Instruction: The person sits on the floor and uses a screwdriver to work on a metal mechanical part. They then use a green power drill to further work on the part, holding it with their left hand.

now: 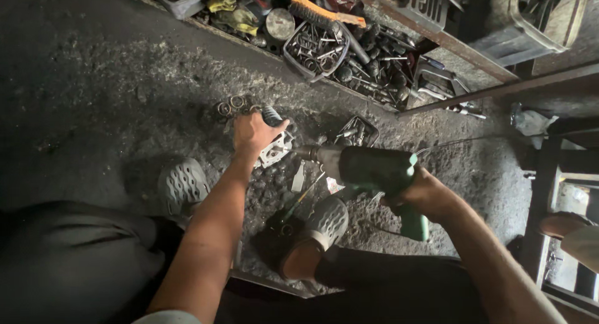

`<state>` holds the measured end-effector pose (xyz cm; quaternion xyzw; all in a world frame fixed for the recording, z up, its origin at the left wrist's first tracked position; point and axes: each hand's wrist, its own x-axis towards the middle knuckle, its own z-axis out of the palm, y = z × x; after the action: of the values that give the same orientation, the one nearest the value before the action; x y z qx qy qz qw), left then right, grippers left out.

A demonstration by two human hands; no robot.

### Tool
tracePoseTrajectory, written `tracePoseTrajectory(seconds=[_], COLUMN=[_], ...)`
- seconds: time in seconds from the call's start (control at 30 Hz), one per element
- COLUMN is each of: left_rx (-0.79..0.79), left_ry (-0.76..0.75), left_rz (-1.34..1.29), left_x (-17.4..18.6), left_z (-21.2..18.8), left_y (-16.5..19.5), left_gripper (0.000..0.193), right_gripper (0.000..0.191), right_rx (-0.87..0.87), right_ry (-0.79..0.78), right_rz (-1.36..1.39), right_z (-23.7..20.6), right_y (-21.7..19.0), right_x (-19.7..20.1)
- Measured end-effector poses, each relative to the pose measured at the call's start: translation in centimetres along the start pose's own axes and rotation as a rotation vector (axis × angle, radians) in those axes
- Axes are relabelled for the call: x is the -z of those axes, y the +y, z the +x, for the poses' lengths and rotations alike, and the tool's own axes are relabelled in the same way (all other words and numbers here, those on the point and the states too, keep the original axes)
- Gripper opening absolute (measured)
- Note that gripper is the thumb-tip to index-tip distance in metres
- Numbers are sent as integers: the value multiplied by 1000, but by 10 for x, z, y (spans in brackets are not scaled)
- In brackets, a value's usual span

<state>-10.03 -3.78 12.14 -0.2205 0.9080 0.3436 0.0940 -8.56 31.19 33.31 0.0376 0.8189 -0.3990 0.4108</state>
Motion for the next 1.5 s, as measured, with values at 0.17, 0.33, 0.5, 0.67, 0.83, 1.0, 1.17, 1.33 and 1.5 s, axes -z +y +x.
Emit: tracePoseTrajectory(seconds=[0.17,0.33,0.5,0.67,0.83,1.0,1.17,1.33,1.5], left_rx=[-12,-65,-50,-67,-46,-112,-136,-150,-127], left_ry=[45,136,71,95,30,154,200,218,178], left_rz=[1,19,69,112,143,149,138,68,9], left_x=[-6,-12,-18,-23,-28,-38,-39,-32,-25], left_z=[-1,-1,-1,-2,-6,-8,-5,-6,-10], left_y=[-1,-3,-5,-5,-5,-7,-9,-9,-4], left_gripper=[79,79,87,89,88,94,89,74,68], right_gripper=[37,33,70,95,110,95,89,65,86], right_rx=[-81,-212,-192,104,281,217,390,-60,-60], right_ry=[27,85,158,87,40,-12,60,17,185], right_rz=[150,94,-517,-943,-932,-970,-678,-524,-637], right_z=[6,2,-21,-64,-77,-68,-43,-19,12], right_y=[17,9,-17,-25,-28,-33,-31,-18,-6], right_x=[4,-4,-37,-97,-129,-112,-61,-23,7])
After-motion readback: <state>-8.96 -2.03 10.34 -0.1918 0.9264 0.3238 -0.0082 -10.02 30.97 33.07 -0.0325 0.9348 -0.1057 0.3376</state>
